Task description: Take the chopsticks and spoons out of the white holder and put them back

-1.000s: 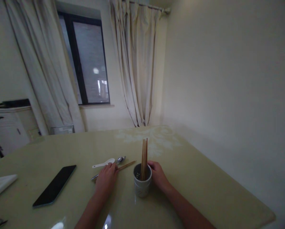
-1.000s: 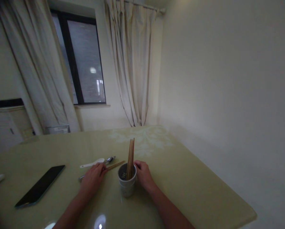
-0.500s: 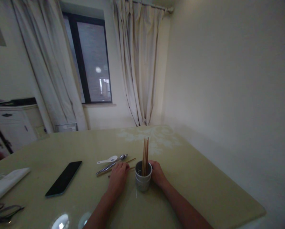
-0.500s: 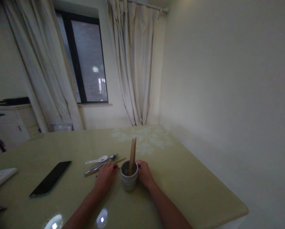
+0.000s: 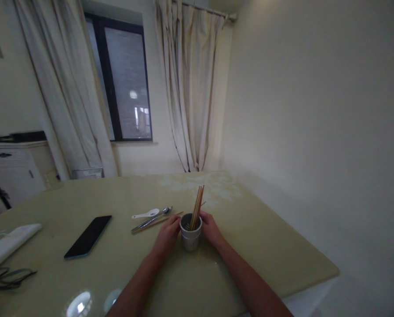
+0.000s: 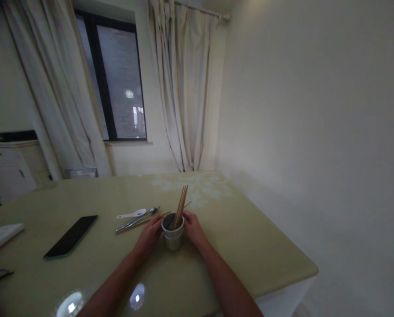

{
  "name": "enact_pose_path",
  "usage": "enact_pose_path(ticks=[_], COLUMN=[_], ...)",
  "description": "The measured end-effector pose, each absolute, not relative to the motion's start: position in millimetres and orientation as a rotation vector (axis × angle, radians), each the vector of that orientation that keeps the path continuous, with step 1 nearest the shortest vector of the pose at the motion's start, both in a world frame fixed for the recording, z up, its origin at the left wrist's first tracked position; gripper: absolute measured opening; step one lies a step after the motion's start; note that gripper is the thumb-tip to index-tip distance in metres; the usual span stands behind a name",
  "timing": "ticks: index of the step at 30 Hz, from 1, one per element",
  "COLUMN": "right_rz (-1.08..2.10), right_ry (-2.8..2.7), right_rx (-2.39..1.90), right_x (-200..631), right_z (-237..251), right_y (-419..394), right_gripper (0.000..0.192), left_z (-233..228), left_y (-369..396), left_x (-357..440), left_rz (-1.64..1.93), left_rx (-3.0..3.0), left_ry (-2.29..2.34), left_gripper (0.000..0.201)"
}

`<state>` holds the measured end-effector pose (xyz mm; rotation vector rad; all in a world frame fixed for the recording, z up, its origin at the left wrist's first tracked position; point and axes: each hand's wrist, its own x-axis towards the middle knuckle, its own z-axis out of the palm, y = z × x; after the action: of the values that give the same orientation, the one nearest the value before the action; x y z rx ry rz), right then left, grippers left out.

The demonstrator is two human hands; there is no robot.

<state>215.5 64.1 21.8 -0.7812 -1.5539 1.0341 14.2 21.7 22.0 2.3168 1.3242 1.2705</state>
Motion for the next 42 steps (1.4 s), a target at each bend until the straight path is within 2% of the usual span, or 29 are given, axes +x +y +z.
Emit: enact_pose_path(ticks=[9, 17, 21, 27, 29, 31, 33, 36, 42], right_rz=[1.073, 1.188, 1.085, 0.65, 0.608, 0.62, 0.674, 0.76, 0.739], right_ry=[-1.359, -1.352, -1.165, -0.726, -0.653, -0.628, -0.627, -0.661, -0.91], right_rx=[-0.765, -0.75, -0.836, -0.87, -0.84, -0.803, -0.753, -0.666, -0.648], right_x=[218.4, 212.2, 225.5, 269.8, 279.0, 282.2, 280.2, 271.3, 255.0], right_z=[18.7, 22.0, 29.0, 46.1, 50.1, 54.2, 59.2, 67.6, 75.3], right_y=[66.1, 67.0, 71.2, 71.3, 69.2, 65.8, 60.8, 50.4, 30.1], right_gripper=[0.045, 0.054, 0.06, 0.056, 0.051, 0.047, 0.045, 0.045, 0.039], left_z=[23.4, 20.0, 17.5, 10.0, 12.0, 16.1, 20.5, 25.1, 30.0], left_y=[18.6, 20.1, 24.1, 27.9, 26.9, 24.4, 20.3, 12.4, 4.8], left_x=[14.6, 13.5, 4.2, -30.8, -31.7, -22.3, -6.1, 16.7, 25.1], left_rz=[1.147, 1.127, 1.113, 0.864, 0.959, 1.163, 1.304, 1.269, 1.252], left_rx=[2.32, 2.336, 2.344, 2.161, 2.108, 2.048, 1.886, 1.59, 1.445], left_ry=[1.293, 1.327, 1.659, 2.292, 2.22, 1.93, 1.55, 1.19, 1.101], left_gripper=[0.036, 0.038, 0.041, 0.04, 0.039, 0.041, 0.05, 0.069, 0.083])
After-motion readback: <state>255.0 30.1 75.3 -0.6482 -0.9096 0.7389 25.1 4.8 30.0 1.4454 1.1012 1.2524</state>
